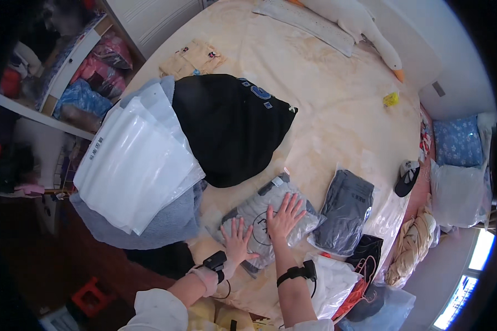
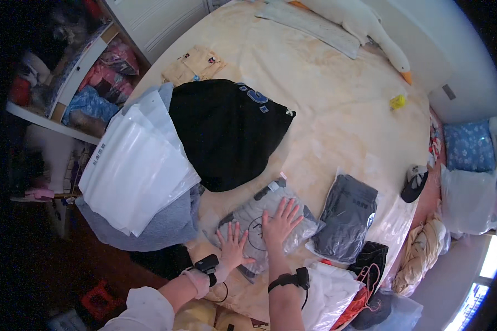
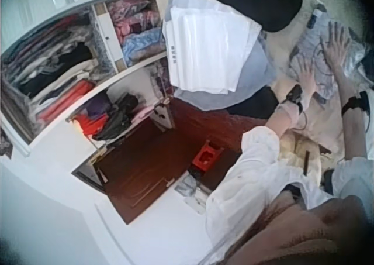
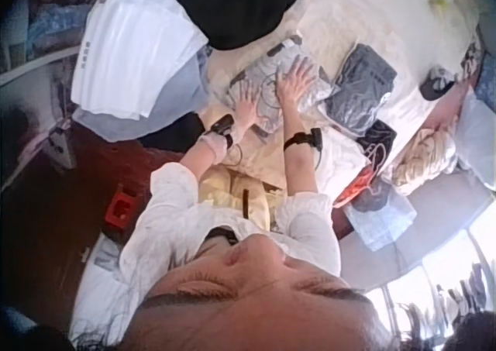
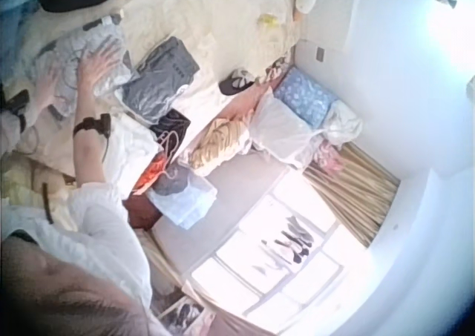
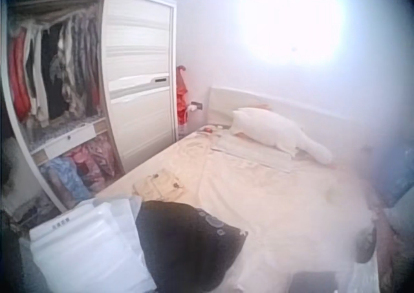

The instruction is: The recorder is seen putting folded clothes into plastic bags.

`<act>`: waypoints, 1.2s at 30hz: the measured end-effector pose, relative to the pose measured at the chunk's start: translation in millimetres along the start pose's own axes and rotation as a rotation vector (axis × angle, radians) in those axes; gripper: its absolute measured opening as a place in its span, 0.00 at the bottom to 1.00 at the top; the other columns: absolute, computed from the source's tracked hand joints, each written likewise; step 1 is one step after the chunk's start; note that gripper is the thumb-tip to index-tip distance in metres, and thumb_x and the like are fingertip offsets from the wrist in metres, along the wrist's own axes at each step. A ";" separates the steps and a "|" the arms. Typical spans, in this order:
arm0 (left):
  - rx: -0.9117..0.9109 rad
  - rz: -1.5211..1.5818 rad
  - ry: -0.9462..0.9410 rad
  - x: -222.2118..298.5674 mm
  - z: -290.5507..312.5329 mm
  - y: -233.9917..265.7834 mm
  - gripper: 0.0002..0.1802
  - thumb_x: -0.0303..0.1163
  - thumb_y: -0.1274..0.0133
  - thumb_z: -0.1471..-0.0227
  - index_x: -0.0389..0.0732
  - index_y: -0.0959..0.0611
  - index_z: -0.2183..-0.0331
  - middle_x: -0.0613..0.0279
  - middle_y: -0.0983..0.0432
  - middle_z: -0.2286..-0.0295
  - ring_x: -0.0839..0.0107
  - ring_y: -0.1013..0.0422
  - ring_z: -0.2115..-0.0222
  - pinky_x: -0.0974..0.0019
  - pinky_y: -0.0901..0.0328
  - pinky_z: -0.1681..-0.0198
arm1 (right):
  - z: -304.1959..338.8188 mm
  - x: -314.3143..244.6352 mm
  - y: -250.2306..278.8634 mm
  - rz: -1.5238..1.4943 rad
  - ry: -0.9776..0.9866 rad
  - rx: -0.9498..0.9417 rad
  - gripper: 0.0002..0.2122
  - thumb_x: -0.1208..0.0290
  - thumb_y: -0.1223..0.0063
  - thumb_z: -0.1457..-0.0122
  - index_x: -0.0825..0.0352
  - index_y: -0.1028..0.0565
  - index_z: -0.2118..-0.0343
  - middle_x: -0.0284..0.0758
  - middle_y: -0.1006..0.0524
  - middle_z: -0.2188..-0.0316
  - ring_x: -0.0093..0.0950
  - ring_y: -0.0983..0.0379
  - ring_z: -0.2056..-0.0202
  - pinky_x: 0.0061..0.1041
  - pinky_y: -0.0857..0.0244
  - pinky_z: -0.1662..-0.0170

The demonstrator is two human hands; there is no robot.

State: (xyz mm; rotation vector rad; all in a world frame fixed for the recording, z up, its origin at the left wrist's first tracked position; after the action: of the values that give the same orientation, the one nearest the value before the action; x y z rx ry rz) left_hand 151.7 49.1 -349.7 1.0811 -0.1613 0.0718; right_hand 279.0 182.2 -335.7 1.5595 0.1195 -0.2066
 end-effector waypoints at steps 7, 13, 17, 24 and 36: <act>-0.006 0.055 -0.020 0.2 -6.4 -11.0 0.71 0.79 0.48 0.73 0.45 0.47 0.35 0.38 0.71 0.35 0.36 0.75 0.35 0.15 0.73 0.47 | -1.5 1.5 -1.5 0.032 -0.007 -0.028 0.36 0.49 0.52 0.45 0.62 0.44 0.35 0.41 0.52 0.32 0.46 0.62 0.32 0.58 0.72 0.34; -0.087 0.052 0.014 0.7 -11.0 -16.4 0.69 0.78 0.47 0.73 0.51 0.48 0.34 0.42 0.70 0.34 0.38 0.75 0.35 0.14 0.69 0.48 | -5.9 7.1 -8.3 -0.017 -0.018 -0.080 0.39 0.49 0.51 0.47 0.63 0.46 0.34 0.41 0.53 0.31 0.46 0.64 0.31 0.58 0.75 0.34; -0.013 0.067 -0.011 1.2 -11.8 -22.9 0.71 0.78 0.46 0.74 0.50 0.50 0.34 0.42 0.70 0.35 0.37 0.74 0.35 0.14 0.68 0.48 | -8.5 11.9 -10.7 -0.055 -0.016 -0.070 0.39 0.49 0.50 0.48 0.63 0.45 0.34 0.41 0.52 0.32 0.47 0.64 0.31 0.58 0.74 0.34; -0.066 0.044 0.008 10.5 -14.1 -20.3 0.71 0.79 0.49 0.72 0.45 0.48 0.35 0.37 0.70 0.35 0.34 0.73 0.36 0.14 0.68 0.48 | -1.6 22.0 -18.1 -0.142 0.020 0.043 0.38 0.54 0.47 0.52 0.61 0.41 0.37 0.40 0.46 0.34 0.47 0.59 0.33 0.57 0.71 0.34; 0.075 -0.041 -0.038 17.4 -12.6 -3.3 0.72 0.76 0.45 0.71 0.37 0.48 0.36 0.34 0.69 0.36 0.34 0.71 0.36 0.16 0.66 0.47 | -11.4 24.4 11.3 -0.294 0.031 0.011 0.34 0.53 0.47 0.47 0.55 0.40 0.36 0.37 0.46 0.34 0.43 0.57 0.33 0.58 0.70 0.34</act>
State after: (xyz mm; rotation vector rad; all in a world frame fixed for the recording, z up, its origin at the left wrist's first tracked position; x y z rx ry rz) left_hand 170.4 58.3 -355.5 1.1610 -0.1720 0.0206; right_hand 305.8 192.2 -329.8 1.5520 0.3734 -0.4152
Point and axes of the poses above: each hand's wrist, its own z-axis away from the middle knuckle, its own y-axis out of the back of the hand, x = y × z, the point moved 4 cm from there along -z, towards the middle knuckle
